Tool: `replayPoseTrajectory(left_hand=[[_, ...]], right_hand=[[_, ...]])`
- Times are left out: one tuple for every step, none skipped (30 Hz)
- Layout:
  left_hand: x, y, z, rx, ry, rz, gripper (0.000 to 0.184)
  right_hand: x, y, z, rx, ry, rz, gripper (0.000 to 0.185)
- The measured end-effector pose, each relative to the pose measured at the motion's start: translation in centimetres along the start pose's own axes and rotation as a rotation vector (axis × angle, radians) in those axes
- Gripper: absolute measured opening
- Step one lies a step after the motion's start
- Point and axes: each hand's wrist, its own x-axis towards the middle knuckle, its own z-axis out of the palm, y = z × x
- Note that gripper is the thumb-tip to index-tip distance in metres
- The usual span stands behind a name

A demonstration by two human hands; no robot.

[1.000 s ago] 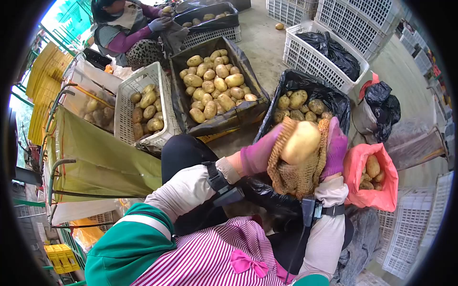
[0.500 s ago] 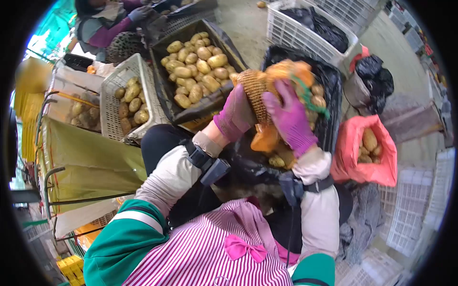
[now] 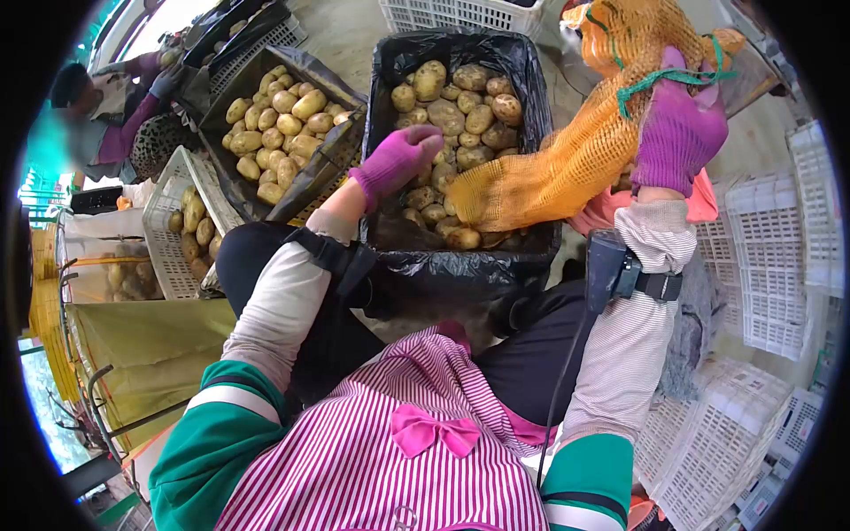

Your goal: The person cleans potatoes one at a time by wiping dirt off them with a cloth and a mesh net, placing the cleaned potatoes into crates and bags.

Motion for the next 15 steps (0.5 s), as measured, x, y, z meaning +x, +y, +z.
replayPoseTrajectory(left_hand=[[0.7,-1.1,0.8,0.155,-0.037,-0.07,0.033],[1.5,-2.2,1.8,0.165,-0.051,-0.072,0.033],[2.3,-3.3,2.9,0.384,-0.241,-0.02,0.037],[3.0,-4.5,4.0,0.602,-0.431,0.033,0.041],[3.9,-5.9,5.2,0.61,-0.445,0.034,0.041],[5.0,-7.4,6.7,0.723,-0.739,0.102,0.034],[6.3,-9.2,8.2,0.834,-1.031,0.175,0.027],[7.5,-12.9,10.3,0.802,-1.174,-0.013,0.027],[7.7,-13.1,11.6,0.884,-1.235,-0.046,0.029],[7.9,-13.2,12.9,0.966,-1.301,-0.076,0.032],[7.1,-11.4,13.5,1.16,-1.298,0.055,0.035],[6.8,-10.5,13.6,1.178,-1.291,0.059,0.035],[6.7,-10.0,13.9,1.1,-1.286,-0.095,0.034],[6.7,-9.5,14.1,1.023,-1.266,-0.245,0.034],[6.8,-9.8,14.0,1.004,-1.251,-0.289,0.034]], right_hand=[[-0.1,-0.3,-0.5,0.006,0.011,-0.053,0.039],[-0.6,-0.5,-0.8,-0.031,-0.015,-0.089,0.042],[-1.2,-1.3,-1.0,-0.066,-0.04,-0.127,0.046],[-2.3,-2.6,-0.8,-0.145,-0.102,-0.145,0.048],[-2.8,-3.1,-0.5,-0.173,-0.125,-0.151,0.048],[-3.0,-3.2,-0.2,-0.183,-0.14,-0.132,0.047],[-3.3,-3.1,0.0,-0.186,-0.146,-0.107,0.047],[-3.4,-3.0,0.2,-0.186,-0.154,-0.086,0.047],[-3.8,-2.8,0.5,-0.184,-0.159,-0.071,0.046],[-3.9,-2.7,0.5,-0.177,-0.163,-0.056,0.046],[-4.2,-2.6,0.5,-0.172,-0.164,-0.035,0.046],[-4.4,-2.6,0.4,-0.171,-0.17,-0.008,0.045],[-4.9,-2.6,0.3,-0.173,-0.167,0.029,0.045],[-4.9,-2.8,0.2,-0.17,-0.158,0.087,0.043],[-5.0,-3.1,0.1,-0.167,-0.149,0.145,0.042]])
